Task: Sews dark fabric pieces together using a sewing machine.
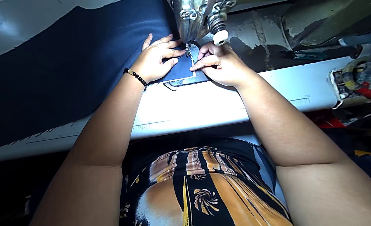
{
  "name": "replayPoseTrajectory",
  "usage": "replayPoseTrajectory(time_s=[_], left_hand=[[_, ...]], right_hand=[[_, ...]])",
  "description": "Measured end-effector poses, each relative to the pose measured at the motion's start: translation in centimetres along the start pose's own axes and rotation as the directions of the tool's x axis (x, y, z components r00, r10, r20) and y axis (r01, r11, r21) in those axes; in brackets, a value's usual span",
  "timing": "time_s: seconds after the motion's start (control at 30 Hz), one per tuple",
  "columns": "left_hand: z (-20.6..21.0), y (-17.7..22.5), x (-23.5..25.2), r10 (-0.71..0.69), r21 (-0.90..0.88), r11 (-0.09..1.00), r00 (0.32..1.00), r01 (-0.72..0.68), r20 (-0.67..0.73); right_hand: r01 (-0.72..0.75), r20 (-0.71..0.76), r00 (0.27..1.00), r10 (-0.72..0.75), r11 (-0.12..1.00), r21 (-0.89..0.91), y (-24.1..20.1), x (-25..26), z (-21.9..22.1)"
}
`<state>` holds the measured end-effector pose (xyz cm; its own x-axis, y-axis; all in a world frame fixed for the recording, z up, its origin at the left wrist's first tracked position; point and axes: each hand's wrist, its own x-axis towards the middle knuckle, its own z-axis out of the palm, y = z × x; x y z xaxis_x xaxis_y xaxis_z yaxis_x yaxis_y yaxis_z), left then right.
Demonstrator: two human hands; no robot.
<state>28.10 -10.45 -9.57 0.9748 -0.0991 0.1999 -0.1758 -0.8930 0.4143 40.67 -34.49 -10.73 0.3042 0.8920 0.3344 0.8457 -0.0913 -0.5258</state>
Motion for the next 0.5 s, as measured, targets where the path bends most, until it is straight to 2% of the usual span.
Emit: replayPoseTrajectory(time_s=[0.1, 0.17, 0.23, 0.33, 0.4, 0.5], left_hand=[[-0.6, 0.9, -1.0, -0.041, 0.03, 0.999, 0.997, 0.04, 0.058], [-0.9, 1.9, -3.6, -0.039, 0.06, 0.998, 0.995, 0.033, 0.094], [-0.9, 3.7, -7.5, -0.006, 0.076, 0.997, 0.994, -0.002, 0.105], [0.0, 7.6, -12.3, 0.02, 0.067, 0.997, 0.996, -0.025, 0.088], [0.6, 10.0, -13.4, 0.021, 0.082, 0.996, 0.997, -0.027, 0.074], [0.9, 11.0, -12.7, 0.035, 0.111, 0.993, 0.999, -0.037, 0.02]], right_hand=[[-0.033, -0.126, 0.991, 0.055, 0.985, 0.17, 0.0, -0.4, 0.0], [-0.097, -0.136, 0.982, 0.129, 0.971, 0.219, -1.1, -1.6, -0.8], [-0.147, -0.11, 0.98, 0.164, 0.978, 0.15, -2.6, -3.3, -1.4], [-0.126, -0.092, 0.987, 0.133, 0.989, 0.084, -4.6, -4.6, -0.5], [-0.127, -0.041, 0.991, 0.128, 0.991, 0.034, -5.8, -3.7, 0.7], [-0.144, 0.02, 0.989, 0.147, 0.983, -0.11, -6.9, -1.2, 2.2]])
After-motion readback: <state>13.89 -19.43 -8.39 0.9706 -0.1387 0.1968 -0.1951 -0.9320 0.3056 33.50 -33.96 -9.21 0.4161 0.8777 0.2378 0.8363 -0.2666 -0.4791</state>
